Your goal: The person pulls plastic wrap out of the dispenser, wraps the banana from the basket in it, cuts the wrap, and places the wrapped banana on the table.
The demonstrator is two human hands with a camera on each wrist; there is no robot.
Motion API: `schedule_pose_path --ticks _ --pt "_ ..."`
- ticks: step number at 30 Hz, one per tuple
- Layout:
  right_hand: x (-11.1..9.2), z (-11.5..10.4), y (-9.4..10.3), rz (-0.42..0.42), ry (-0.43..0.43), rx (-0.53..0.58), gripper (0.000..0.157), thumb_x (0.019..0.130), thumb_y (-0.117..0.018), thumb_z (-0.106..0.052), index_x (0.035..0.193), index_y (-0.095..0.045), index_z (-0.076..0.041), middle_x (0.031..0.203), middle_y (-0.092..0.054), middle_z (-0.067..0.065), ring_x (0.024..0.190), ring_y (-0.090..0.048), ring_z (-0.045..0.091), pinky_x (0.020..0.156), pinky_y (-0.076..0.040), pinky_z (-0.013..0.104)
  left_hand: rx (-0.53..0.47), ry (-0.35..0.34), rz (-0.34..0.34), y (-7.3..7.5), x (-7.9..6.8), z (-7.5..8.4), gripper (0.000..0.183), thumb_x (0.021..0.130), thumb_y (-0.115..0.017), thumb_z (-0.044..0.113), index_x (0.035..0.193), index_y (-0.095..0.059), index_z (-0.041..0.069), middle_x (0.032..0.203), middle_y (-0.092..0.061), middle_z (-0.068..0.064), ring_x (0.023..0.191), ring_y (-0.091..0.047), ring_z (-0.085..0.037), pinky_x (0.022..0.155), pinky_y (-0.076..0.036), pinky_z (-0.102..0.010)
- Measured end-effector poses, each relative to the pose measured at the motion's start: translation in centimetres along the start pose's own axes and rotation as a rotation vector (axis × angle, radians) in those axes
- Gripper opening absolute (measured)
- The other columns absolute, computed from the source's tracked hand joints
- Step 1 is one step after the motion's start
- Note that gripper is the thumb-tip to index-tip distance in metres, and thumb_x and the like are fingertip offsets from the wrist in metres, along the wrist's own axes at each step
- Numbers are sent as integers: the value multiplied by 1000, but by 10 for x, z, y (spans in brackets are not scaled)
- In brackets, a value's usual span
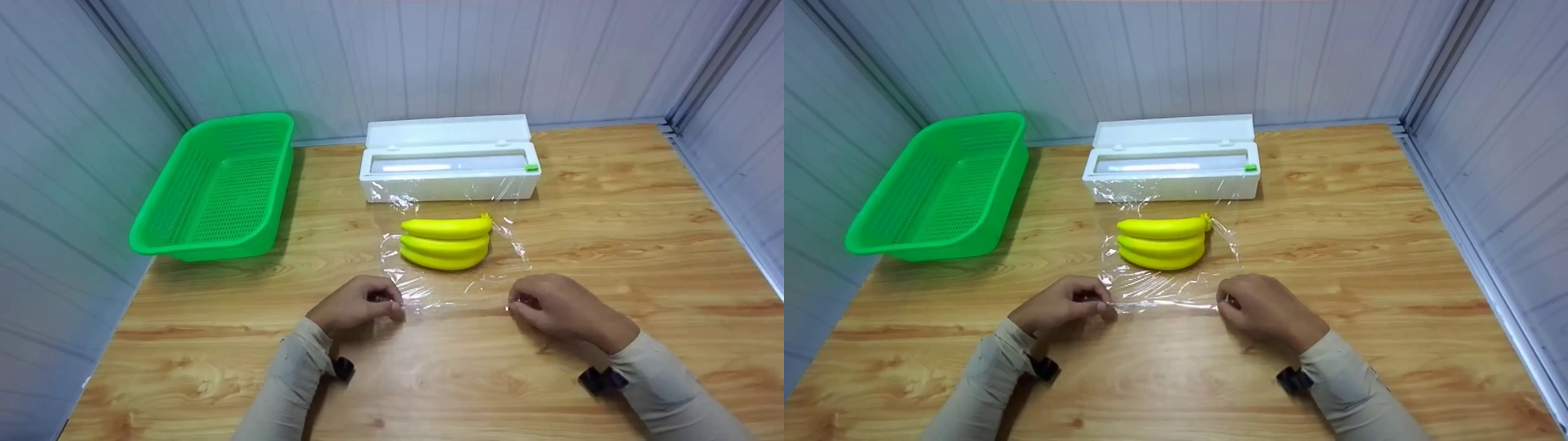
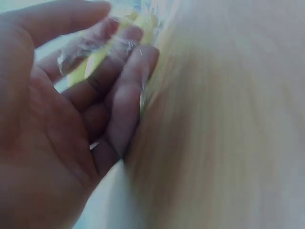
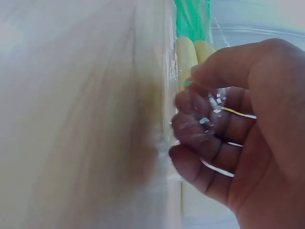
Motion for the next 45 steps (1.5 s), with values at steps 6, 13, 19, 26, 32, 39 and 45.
schedule_pose_path --ticks 6,13,19,26,32,39,45 --pt "-3 7 3 85 -4 131 11 88 -75 -8 89 -70 -18 82 -64 -15 71 -56 3 63 -49 25 -88 -34 31 6 -1 -5 13 96 -65 14 99 -69 3 98 -70 -7 84 -63 -25 74 -54 -33" --pt "-2 11 12 162 -20 253 15 88 -76 -5 90 -71 -18 84 -68 -13 72 -61 6 63 -52 23 -83 -49 139 12 3 -1 14 97 -65 16 100 -71 4 96 -68 -6 88 -60 -24 79 -49 -34" --pt "3 15 17 157 -40 269 11 87 -78 -7 89 -72 -16 84 -67 -13 73 -60 7 64 -51 22 -112 -27 186 17 5 3 16 95 -67 13 101 -70 -2 95 -66 -8 88 -58 -25 78 -48 -34" --pt "8 15 24 92 -55 226 7 88 -78 -12 89 -71 -15 81 -65 -13 72 -58 6 64 -50 23 -36 11 113 24 12 9 18 97 -66 20 100 -70 3 94 -67 -7 86 -60 -25 77 -50 -36" --pt "22 14 29 -54 -104 181 3 92 -74 -15 90 -72 -14 82 -64 -11 73 -57 7 66 -50 26 77 36 -84 31 20 17 14 96 -65 17 97 -70 4 95 -70 -9 88 -58 -21 84 -47 -38" --pt "37 6 37 -101 -70 157 7 93 -71 -11 91 -73 -17 84 -65 -11 75 -58 8 68 -51 29 114 37 -168 42 33 25 13 95 -63 12 97 -71 2 92 -70 -11 83 -58 -19 81 -48 -36" --pt "43 10 42 -131 -112 189 4 95 -70 -13 95 -74 -13 87 -66 -9 75 -59 11 67 -52 29 72 16 -159 47 38 30 13 95 -65 14 97 -73 3 95 -70 -14 86 -59 -22 84 -48 -37"
Point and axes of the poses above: each hand's wrist, its own x-axis towards the middle knuckle, its own y-axis out of the back of the hand, z = x × y, the point moved 8 cm from there along x, towards the middle knuckle
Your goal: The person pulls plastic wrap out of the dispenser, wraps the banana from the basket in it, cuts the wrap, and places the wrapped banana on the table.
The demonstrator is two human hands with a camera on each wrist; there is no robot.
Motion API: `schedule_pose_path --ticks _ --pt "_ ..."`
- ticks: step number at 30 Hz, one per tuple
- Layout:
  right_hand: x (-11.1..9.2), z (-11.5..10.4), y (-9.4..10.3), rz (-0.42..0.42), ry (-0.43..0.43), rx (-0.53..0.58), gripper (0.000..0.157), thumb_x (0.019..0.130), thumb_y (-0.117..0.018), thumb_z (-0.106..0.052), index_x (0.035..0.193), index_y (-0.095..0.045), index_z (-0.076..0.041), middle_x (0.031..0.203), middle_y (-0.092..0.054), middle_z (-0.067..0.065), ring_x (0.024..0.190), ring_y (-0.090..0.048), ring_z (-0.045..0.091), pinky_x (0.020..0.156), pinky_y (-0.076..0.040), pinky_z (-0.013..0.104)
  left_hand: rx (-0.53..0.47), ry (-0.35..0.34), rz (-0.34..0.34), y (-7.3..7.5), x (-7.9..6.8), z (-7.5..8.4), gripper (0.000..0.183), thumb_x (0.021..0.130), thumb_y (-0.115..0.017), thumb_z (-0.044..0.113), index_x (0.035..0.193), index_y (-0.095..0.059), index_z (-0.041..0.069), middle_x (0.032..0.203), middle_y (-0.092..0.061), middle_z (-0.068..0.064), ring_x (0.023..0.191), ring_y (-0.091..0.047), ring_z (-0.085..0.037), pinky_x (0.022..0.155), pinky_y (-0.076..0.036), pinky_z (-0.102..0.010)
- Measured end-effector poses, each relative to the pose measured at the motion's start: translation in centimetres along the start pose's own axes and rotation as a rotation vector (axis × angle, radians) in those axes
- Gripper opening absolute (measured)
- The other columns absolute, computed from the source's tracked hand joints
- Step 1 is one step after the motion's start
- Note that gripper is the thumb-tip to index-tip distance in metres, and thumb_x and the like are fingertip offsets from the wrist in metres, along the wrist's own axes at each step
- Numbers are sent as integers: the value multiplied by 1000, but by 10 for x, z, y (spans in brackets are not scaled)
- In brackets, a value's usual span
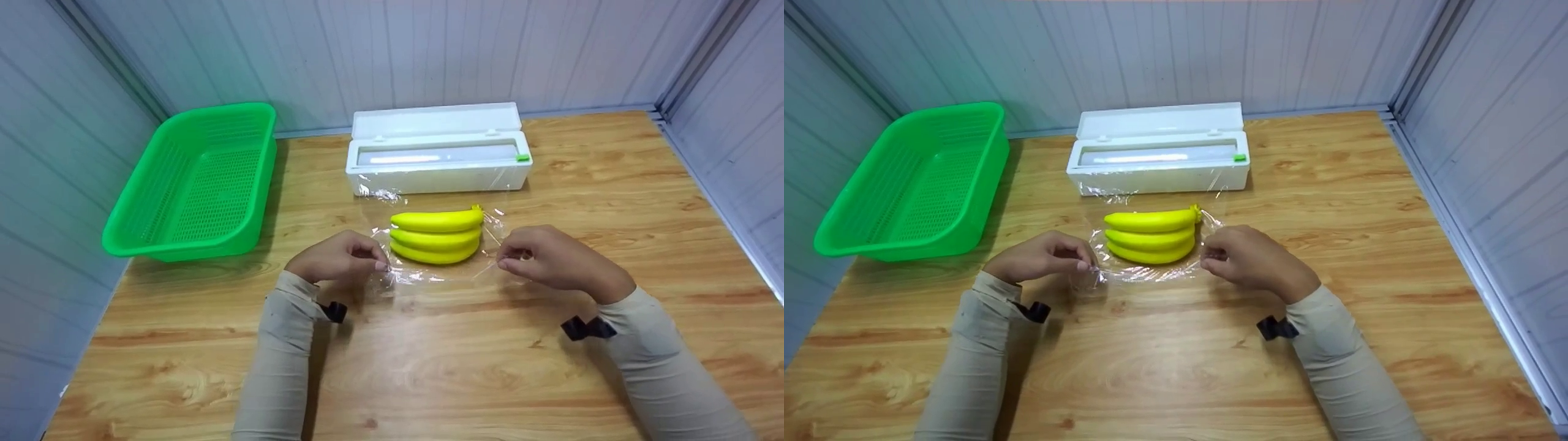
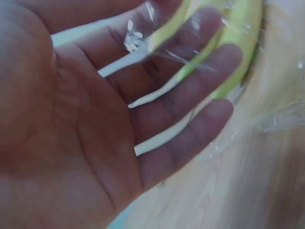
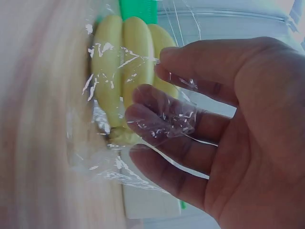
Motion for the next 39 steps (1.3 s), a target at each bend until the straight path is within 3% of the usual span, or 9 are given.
schedule_pose_path --ticks 8,13,19,25,29,34,39 --pt "8 2 14 50 -15 -1 7 96 -65 -7 96 -72 -10 90 -68 -4 84 -63 13 73 -55 35 -14 -29 119 19 1 7 18 98 -64 19 103 -70 3 106 -68 -11 100 -60 -26 91 -49 -39" --pt "12 0 19 168 34 -8 6 95 -65 -6 93 -70 -9 92 -68 -2 85 -65 15 75 -57 41 -88 -59 149 28 0 10 23 99 -64 18 103 -67 -4 109 -68 -15 106 -60 -34 94 -49 -40" --pt "15 -2 20 300 110 7 5 95 -66 -7 96 -70 -7 106 -70 4 95 -64 15 75 -57 35 -181 -94 197 32 1 11 24 99 -65 17 100 -64 -7 110 -67 -18 107 -60 -35 99 -47 -50" --pt "14 2 18 423 141 38 5 94 -66 -5 95 -71 -3 117 -69 10 100 -65 18 79 -56 42 -219 -123 328 36 4 12 17 99 -63 13 102 -66 -4 111 -69 -19 106 -63 -38 98 -48 -50" --pt "14 6 16 480 146 67 6 94 -66 -3 94 -71 -4 120 -68 9 100 -65 17 81 -55 34 -208 -169 426 37 11 14 15 99 -64 12 99 -66 -3 111 -69 -20 105 -63 -37 97 -49 -48" --pt "11 10 21 563 117 128 7 94 -67 -2 95 -72 -7 107 -69 6 92 -62 13 76 -52 21 -200 -202 527 37 18 16 17 99 -63 12 100 -65 -5 114 -68 -14 106 -63 -30 95 -50 -38" --pt "10 7 26 599 0 266 7 93 -65 4 97 -71 5 85 -68 14 72 -61 15 64 -49 18 -220 -229 651 42 18 16 17 100 -61 9 103 -65 -7 107 -67 -21 94 -61 -20 87 -51 -31"
Point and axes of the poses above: each hand's wrist, its own x-axis towards the middle knuckle, its own y-axis out of the back of the hand, z = x × y, the point moved 8 cm from there along x, towards the middle knuckle
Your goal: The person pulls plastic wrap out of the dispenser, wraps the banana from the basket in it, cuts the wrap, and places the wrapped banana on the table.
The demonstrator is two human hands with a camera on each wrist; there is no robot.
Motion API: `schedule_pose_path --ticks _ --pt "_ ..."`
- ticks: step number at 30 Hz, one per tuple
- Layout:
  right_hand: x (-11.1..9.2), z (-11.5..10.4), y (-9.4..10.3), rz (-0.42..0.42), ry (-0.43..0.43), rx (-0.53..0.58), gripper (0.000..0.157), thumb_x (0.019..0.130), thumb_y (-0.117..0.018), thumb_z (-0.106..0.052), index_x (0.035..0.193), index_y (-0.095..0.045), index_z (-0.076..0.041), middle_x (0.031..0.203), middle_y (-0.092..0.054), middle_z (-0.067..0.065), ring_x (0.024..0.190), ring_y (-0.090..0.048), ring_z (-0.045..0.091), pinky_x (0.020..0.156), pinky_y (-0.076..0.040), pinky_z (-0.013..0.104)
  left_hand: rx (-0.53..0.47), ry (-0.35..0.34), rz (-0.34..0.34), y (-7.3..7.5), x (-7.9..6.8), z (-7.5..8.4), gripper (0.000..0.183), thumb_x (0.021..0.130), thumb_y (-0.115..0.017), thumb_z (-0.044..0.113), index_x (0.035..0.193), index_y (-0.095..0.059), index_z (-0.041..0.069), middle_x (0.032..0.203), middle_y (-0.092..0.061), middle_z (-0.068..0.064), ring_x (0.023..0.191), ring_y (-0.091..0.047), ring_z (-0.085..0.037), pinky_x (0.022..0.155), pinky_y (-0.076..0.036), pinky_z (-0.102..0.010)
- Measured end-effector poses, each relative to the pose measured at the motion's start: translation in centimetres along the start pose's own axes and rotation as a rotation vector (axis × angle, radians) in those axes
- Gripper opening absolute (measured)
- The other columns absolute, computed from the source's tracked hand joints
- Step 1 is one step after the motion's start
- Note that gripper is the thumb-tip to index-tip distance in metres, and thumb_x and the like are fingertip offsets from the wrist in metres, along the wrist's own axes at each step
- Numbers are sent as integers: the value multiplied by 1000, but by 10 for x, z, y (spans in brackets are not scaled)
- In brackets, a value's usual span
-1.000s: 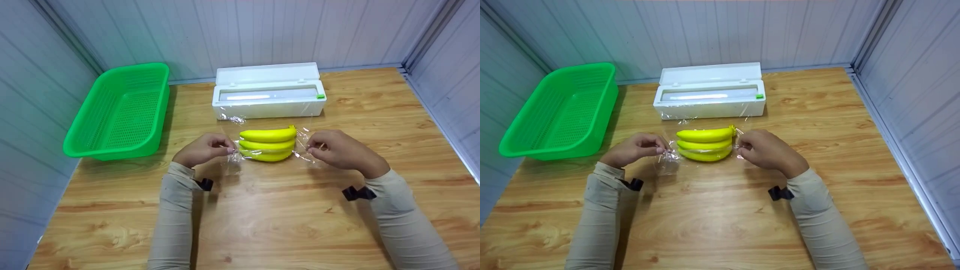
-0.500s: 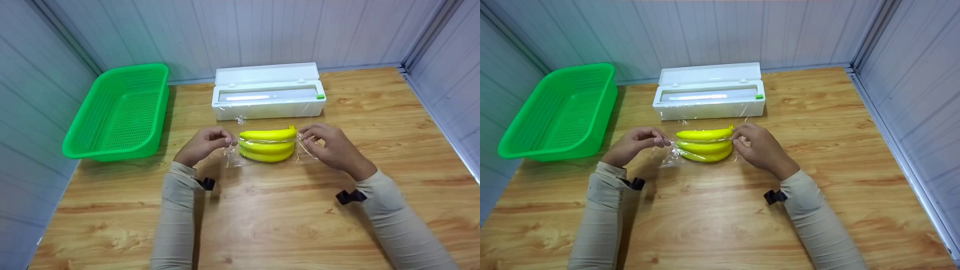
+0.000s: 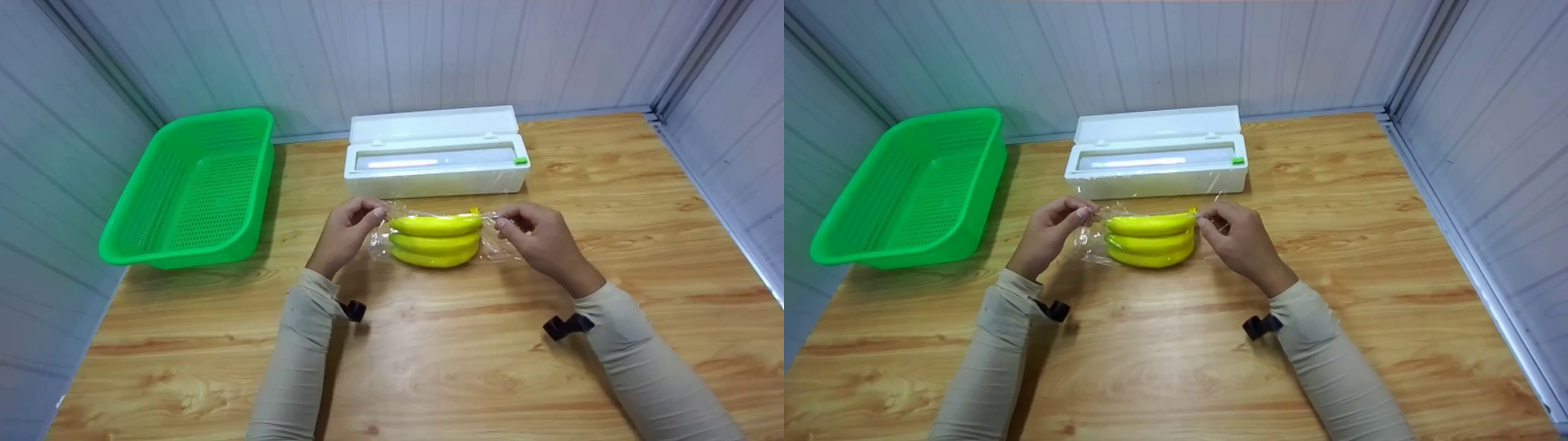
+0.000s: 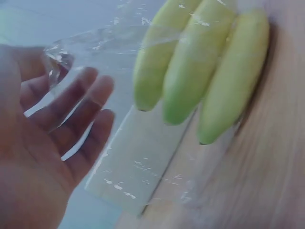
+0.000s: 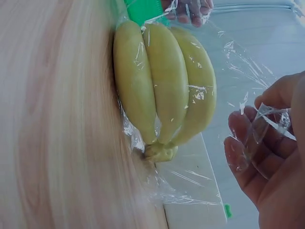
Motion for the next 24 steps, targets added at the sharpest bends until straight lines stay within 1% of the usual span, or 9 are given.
schedule_pose_path --ticks 2,4,5,8,11,14,18,21,24 --pt "0 5 -2 -8 -80 74 10 95 -63 4 101 -69 9 84 -68 18 70 -63 16 63 -51 19 -10 -17 47 3 1 0 15 100 -61 6 103 -66 -8 99 -66 -21 86 -60 -18 80 -51 -30" --pt "1 15 -3 -10 -141 167 14 97 -63 0 107 -67 9 86 -67 21 70 -66 18 64 -55 22 -19 -36 92 5 1 0 13 98 -62 3 102 -66 -9 91 -66 -18 80 -59 -18 74 -51 -30" --pt "2 22 -3 -6 -165 211 16 97 -63 -2 109 -66 8 87 -67 23 70 -66 17 65 -56 25 -24 -46 112 7 1 1 12 98 -63 3 102 -66 -7 89 -66 -14 79 -60 -21 72 -52 -31" --pt "3 23 -4 3 -185 327 19 96 -64 -1 111 -59 10 90 -64 29 70 -67 21 65 -58 30 -53 -74 158 11 1 3 10 97 -64 4 103 -64 -4 87 -66 -14 77 -63 -26 70 -54 -34" --pt "5 22 -3 3 -161 388 20 95 -63 3 108 -51 12 90 -63 31 70 -68 24 65 -58 32 -85 -83 188 14 -1 3 9 97 -64 5 104 -60 0 92 -67 -20 79 -66 -29 72 -56 -37" --pt "5 19 -1 -12 -116 393 17 94 -62 8 105 -49 13 90 -64 29 72 -69 24 64 -58 31 -108 -79 193 15 -2 1 11 98 -64 7 107 -60 1 96 -66 -26 80 -68 -28 74 -57 -37" --pt "3 14 3 -46 -40 329 7 95 -59 12 101 -59 9 91 -67 23 75 -69 24 65 -57 29 -141 -82 182 13 -2 0 14 99 -62 5 111 -62 -2 96 -66 -28 78 -69 -26 75 -58 -38" --pt "1 12 4 -69 5 282 12 95 -57 13 99 -65 7 92 -68 21 76 -69 23 66 -57 29 -166 -97 154 11 -1 -1 14 100 -58 1 111 -64 -5 92 -66 -23 76 -68 -24 75 -59 -38" --pt "1 13 2 -87 13 256 18 94 -54 16 97 -69 5 94 -68 19 76 -69 21 68 -57 28 -177 -119 96 6 -1 0 15 101 -53 -4 105 -67 -8 88 -65 -19 76 -66 -23 74 -57 -35"
Point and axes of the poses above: each hand's wrist, its own x-axis towards the middle knuckle, its own y-axis out of the back of the hand, z = x × y, the point moved 8 cm from there along x, towards the middle knuckle
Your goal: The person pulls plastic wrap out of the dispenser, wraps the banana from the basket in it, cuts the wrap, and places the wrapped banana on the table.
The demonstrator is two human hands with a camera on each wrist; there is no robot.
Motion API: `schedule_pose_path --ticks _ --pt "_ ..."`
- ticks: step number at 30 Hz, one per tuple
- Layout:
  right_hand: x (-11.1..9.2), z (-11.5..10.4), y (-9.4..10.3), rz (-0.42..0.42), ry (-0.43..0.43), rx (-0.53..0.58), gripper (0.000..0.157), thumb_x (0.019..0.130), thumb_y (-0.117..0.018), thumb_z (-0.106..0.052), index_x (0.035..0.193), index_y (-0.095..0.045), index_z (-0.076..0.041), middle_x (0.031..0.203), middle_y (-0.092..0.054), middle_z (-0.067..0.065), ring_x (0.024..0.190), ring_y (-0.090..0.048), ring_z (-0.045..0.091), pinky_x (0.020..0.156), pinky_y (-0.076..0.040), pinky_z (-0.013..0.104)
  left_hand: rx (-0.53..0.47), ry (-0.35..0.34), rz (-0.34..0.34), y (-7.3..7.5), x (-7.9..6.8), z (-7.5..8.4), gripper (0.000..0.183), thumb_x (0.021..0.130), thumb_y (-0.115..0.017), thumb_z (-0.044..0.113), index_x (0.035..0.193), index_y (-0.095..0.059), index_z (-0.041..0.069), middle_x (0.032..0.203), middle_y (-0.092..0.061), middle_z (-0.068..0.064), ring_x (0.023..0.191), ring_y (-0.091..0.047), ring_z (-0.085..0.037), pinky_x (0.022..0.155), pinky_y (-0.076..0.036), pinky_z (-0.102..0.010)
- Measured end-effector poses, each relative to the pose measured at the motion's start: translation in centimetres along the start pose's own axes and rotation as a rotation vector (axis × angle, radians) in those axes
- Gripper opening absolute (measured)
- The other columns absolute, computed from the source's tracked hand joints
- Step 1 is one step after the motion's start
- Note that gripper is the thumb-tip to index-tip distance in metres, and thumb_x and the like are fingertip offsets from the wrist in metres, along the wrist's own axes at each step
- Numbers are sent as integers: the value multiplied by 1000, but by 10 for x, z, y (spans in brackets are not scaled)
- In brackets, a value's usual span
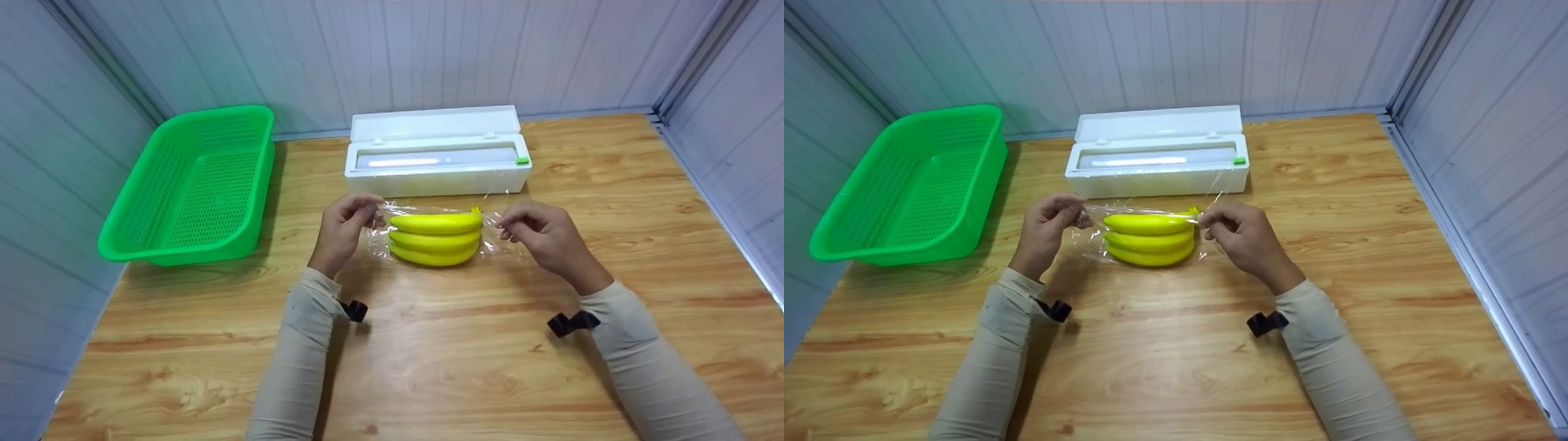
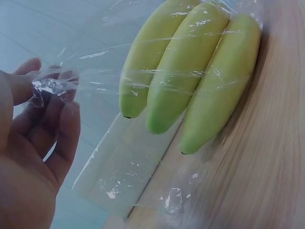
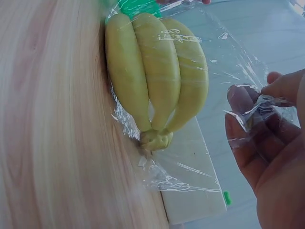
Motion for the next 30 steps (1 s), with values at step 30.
schedule_pose_path --ticks 30 --pt "-1 -41 -17 -23 19 -310 33 92 -63 8 125 -65 5 126 -66 17 110 -64 32 83 -51 19 139 107 -61 -4 -2 0 25 99 -63 13 119 -69 0 112 -69 -14 103 -64 -26 97 -50 -44"
Point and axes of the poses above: each hand's wrist, its own x-axis towards the middle knuckle, its own y-axis out of the back of the hand, z = x × y, the point moved 8 cm from there along x, towards the middle knuckle
